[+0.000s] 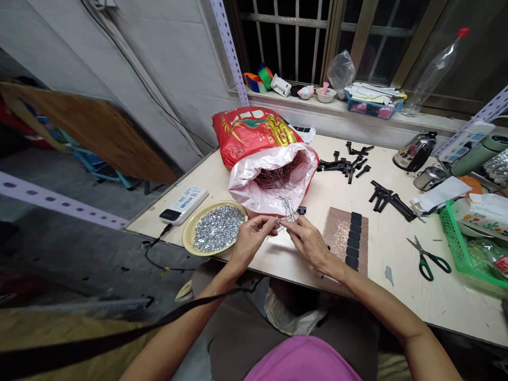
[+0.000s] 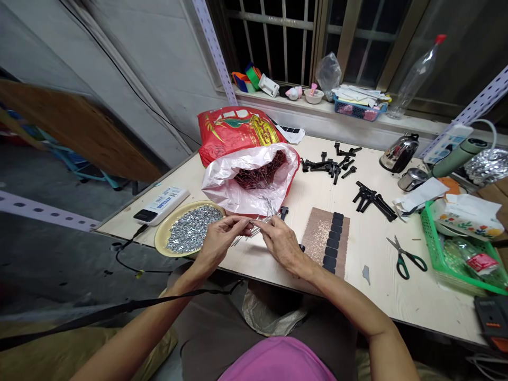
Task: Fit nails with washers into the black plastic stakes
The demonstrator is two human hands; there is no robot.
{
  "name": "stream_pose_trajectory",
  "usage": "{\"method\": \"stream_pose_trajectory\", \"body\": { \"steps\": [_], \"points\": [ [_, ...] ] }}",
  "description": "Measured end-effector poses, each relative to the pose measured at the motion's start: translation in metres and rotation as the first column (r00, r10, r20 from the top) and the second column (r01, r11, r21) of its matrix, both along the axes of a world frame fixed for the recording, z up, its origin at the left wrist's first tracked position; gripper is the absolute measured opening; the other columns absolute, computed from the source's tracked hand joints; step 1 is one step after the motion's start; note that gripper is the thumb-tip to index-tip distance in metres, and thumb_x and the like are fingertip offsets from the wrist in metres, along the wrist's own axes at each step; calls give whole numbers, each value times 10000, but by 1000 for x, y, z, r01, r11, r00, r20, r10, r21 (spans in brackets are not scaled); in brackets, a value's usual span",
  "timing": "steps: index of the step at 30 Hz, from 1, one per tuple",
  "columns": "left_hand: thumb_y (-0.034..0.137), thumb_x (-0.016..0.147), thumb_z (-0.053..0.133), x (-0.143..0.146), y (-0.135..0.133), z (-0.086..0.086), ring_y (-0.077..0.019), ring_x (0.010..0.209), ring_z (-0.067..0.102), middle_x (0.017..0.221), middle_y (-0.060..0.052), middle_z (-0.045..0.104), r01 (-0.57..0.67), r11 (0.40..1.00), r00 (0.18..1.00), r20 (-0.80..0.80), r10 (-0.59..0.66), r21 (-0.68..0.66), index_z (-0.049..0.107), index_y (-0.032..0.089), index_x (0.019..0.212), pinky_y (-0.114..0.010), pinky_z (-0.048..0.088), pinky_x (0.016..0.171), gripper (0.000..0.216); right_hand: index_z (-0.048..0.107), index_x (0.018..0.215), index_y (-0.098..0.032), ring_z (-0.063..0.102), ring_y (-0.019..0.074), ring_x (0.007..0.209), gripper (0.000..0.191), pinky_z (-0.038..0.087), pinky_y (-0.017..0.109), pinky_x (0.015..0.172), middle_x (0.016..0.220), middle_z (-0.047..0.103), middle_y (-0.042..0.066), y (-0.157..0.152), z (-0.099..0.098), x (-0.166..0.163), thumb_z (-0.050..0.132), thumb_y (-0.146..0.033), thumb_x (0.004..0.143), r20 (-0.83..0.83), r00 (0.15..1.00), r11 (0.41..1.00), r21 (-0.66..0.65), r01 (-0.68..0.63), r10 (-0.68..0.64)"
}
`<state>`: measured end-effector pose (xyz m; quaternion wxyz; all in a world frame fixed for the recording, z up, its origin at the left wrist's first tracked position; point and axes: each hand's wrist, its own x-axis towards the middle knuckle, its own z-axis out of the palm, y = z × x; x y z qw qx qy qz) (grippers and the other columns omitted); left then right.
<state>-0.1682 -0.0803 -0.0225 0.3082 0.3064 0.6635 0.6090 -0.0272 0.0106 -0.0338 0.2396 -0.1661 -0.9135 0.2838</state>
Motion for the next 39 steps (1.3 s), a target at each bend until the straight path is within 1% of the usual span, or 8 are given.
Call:
{"method": "stream_pose_trajectory", "body": {
  "steps": [8, 14, 18, 23, 31, 35, 37, 39],
  "points": [
    [548, 621, 705, 5, 15, -12, -152, 603, 646, 658, -31, 684, 71, 997, 992, 108, -69, -12, 680, 127, 791, -319, 567, 654, 455, 620, 1222, -280, 507, 138, 708, 372, 448, 246, 648, 788, 469, 9, 8, -6, 5, 480, -137, 909, 35, 997, 996, -58, 73, -71],
    [504, 672, 655, 10, 15, -52, -161, 575, 645, 671, -34, 688, 115, 986, 990, -71, -124, -116, 682, 143, 790, -293, 550, 568, 380, 680, 1134, -251, 508, 129, 666, 330, 431, 240, 628, 757, 498, 8, 28, -27, 20, 496, -134, 887, 35, 977, 969, -120, 215, -213],
    [432, 746, 584, 11, 9, -63, -157, 544, 629, 651, -23, 680, 126, 976, 967, -199, -161, -176, 687, 161, 810, -269, 522, 530, 296, 698, 1096, -213, 554, 147, 711, 305, 466, 269, 680, 768, 574, 25, 40, -22, 46, 487, -158, 883, -47, 947, 932, -200, 303, -318],
    [339, 815, 526, 22, 19, -65, -201, 761, 670, 867, -53, 737, 194, 966, 832, -494, -254, -171, 700, 206, 836, -315, 532, 714, 220, 699, 1076, -224, 595, 176, 874, 285, 495, 305, 759, 928, 668, 49, 52, -5, 83, 501, -236, 871, -124, 868, 851, -304, 428, -481],
    [281, 889, 444, 28, 28, -54, -215, 790, 652, 835, -68, 723, 311, 945, 583, -765, -275, -102, 688, 204, 864, -339, 520, 737, 257, 687, 1006, -169, 585, 142, 676, 291, 490, 273, 596, 885, 672, 50, 55, 1, 130, 521, -348, 848, -106, 764, 718, -442, 537, -637],
    [339, 896, 480, -5, -7, -32, -218, 770, 628, 805, -32, 704, 93, 996, 455, -890, -40, 3, 686, 265, 884, -342, 507, 715, 219, 681, 981, -184, 605, 171, 779, 250, 508, 307, 689, 876, 658, 54, 55, -3, 156, 513, -331, 868, -165, 661, 677, -285, 679, -732],
    [341, 895, 502, -11, -17, -26, -200, 676, 597, 746, -2, 677, -17, 999, 393, -919, 44, 41, 688, 295, 894, -333, 495, 667, 192, 689, 943, -201, 610, 183, 813, 210, 510, 323, 730, 863, 654, 51, 54, -8, 162, 518, -297, 866, -169, 671, 692, -165, 703, -722],
    [320, 894, 510, 0, -12, -25, -198, 709, 603, 787, -12, 678, 139, 990, 428, -902, -50, 11, 692, 290, 935, -331, 499, 686, 189, 694, 926, -216, 616, 186, 817, 197, 512, 326, 732, 850, 654, 45, 51, -11, 161, 516, -281, 871, -145, 713, 728, -107, 678, -686]
  ]
}}
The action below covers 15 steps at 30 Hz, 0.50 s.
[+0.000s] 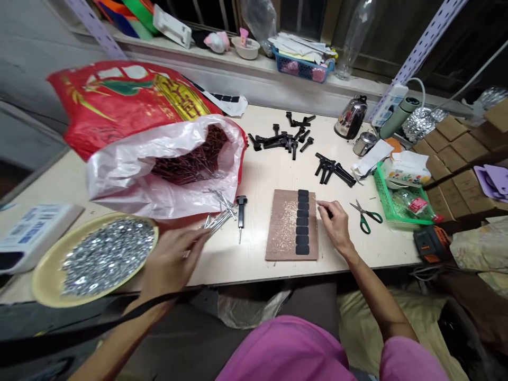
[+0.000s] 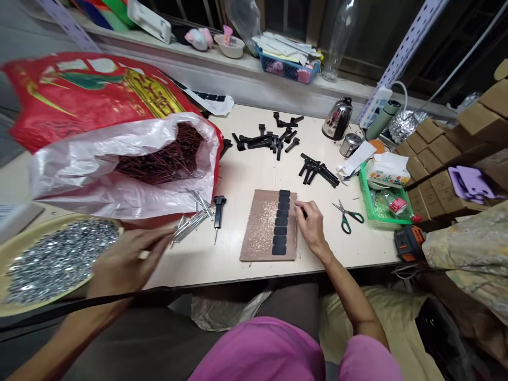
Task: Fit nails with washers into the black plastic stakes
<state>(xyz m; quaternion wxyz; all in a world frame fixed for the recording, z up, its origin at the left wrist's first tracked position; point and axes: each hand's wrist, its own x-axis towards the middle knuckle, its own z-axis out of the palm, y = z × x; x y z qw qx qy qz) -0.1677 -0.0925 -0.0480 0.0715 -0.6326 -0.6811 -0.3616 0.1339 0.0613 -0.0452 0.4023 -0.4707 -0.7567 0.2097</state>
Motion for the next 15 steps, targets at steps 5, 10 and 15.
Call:
{"method": "stream_pose_trajectory", "body": {
  "steps": [5, 10, 15],
  "points": [
    [309, 932, 424, 68, 63, -22, -194, 801, 576, 856, -66, 648, 459, 866, 888, 103, -448, -198, 685, 236, 1016, -312, 495, 707, 283, 688, 956, -230, 623, 182, 832, 206, 512, 315, 735, 862, 658, 40, -10, 8, -7, 496, -280, 899, -4, 1000, 1000, 22, -22, 22],
    [285, 949, 399, 99, 111, -42, -188, 826, 546, 871, -63, 606, 493, 788, 846, -11, -534, -370, 657, 220, 1033, -267, 460, 648, 279, 689, 947, -220, 614, 169, 793, 188, 508, 296, 706, 840, 655, 34, -19, 15, 14, 516, -270, 889, -33, 999, 999, 25, 31, -30],
    [184, 937, 383, 97, 114, -50, -177, 828, 553, 871, -49, 589, 514, 766, 838, 33, -545, -386, 629, 209, 949, -272, 466, 681, 248, 692, 925, -224, 614, 167, 786, 174, 512, 295, 717, 832, 651, 30, -22, 3, 34, 529, -262, 877, -30, 998, 998, -24, 56, -56]
  ]
}}
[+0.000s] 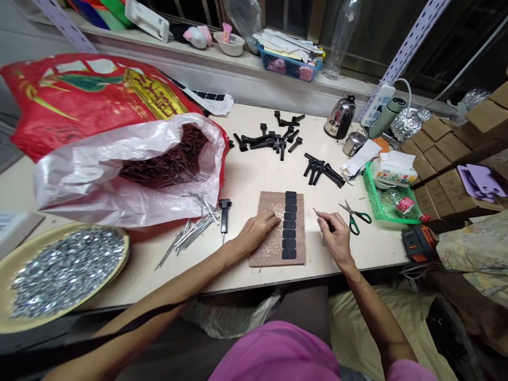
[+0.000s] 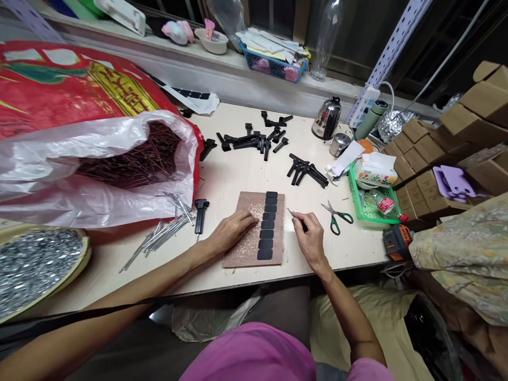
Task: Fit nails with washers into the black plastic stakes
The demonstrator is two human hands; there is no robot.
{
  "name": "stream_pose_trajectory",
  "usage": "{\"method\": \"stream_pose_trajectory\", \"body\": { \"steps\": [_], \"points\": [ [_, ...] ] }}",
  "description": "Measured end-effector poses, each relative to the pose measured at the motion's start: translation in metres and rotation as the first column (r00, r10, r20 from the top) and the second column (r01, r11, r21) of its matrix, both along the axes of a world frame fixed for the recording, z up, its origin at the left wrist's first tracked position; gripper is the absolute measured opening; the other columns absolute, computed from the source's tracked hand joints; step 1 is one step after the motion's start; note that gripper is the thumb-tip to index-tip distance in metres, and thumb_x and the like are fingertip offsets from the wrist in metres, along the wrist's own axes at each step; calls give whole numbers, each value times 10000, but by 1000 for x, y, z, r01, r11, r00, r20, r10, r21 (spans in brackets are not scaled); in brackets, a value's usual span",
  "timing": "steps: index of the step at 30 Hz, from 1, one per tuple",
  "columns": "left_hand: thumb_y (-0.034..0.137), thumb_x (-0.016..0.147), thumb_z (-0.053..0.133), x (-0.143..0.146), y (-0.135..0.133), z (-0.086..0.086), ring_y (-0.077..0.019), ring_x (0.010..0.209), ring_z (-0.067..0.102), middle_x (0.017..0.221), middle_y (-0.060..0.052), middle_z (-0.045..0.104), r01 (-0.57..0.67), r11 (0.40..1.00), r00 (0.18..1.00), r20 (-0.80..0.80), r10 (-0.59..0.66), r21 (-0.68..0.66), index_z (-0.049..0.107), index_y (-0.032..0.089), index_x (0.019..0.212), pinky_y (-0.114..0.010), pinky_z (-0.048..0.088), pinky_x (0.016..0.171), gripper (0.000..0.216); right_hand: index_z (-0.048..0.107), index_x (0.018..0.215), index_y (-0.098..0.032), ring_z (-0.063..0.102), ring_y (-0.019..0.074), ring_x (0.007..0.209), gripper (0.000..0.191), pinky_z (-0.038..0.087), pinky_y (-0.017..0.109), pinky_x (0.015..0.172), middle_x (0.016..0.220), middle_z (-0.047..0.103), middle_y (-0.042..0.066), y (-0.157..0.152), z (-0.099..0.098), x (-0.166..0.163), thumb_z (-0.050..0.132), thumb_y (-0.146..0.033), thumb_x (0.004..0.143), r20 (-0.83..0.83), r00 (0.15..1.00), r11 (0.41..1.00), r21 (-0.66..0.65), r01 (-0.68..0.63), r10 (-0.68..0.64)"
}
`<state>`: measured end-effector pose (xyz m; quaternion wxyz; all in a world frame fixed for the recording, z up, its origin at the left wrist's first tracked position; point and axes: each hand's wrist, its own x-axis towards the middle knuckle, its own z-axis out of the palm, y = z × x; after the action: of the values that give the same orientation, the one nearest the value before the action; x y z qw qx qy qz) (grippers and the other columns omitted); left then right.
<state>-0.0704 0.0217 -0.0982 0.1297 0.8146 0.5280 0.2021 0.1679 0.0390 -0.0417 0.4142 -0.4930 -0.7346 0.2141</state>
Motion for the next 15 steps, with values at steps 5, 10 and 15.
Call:
{"method": "stream_pose_trajectory", "body": {
  "steps": [5, 10, 15],
  "points": [
    [223, 864, 536, 6, -1, 10, -170, 781, 573, 799, -30, 610, -105, 969, 880, 432, 195, -223, 620, 190, 772, -303, 494, 744, 129, 699, 947, -224, 616, 162, 788, 177, 517, 284, 730, 833, 640, 36, -7, -2, -6, 532, -225, 889, 18, 993, 993, -10, -113, 114],
    [227, 773, 702, 12, -10, 37, -72, 535, 540, 634, 15, 597, 232, 648, 171, 686, 708, -726, 621, 139, 722, -178, 487, 539, 129, 691, 1039, -221, 605, 136, 743, 218, 514, 246, 691, 823, 623, 31, -18, 0, -31, 509, -213, 919, 27, 959, 959, 27, -282, 281],
    [68, 740, 717, 13, -27, 56, -57, 544, 591, 617, -3, 632, 428, 553, -154, 545, 824, -715, 611, 109, 666, -136, 525, 570, 135, 693, 1046, -237, 588, 118, 713, 247, 502, 217, 645, 788, 591, 17, -21, 3, -53, 474, -201, 937, 56, 945, 938, 118, -326, 321]
  ]
}}
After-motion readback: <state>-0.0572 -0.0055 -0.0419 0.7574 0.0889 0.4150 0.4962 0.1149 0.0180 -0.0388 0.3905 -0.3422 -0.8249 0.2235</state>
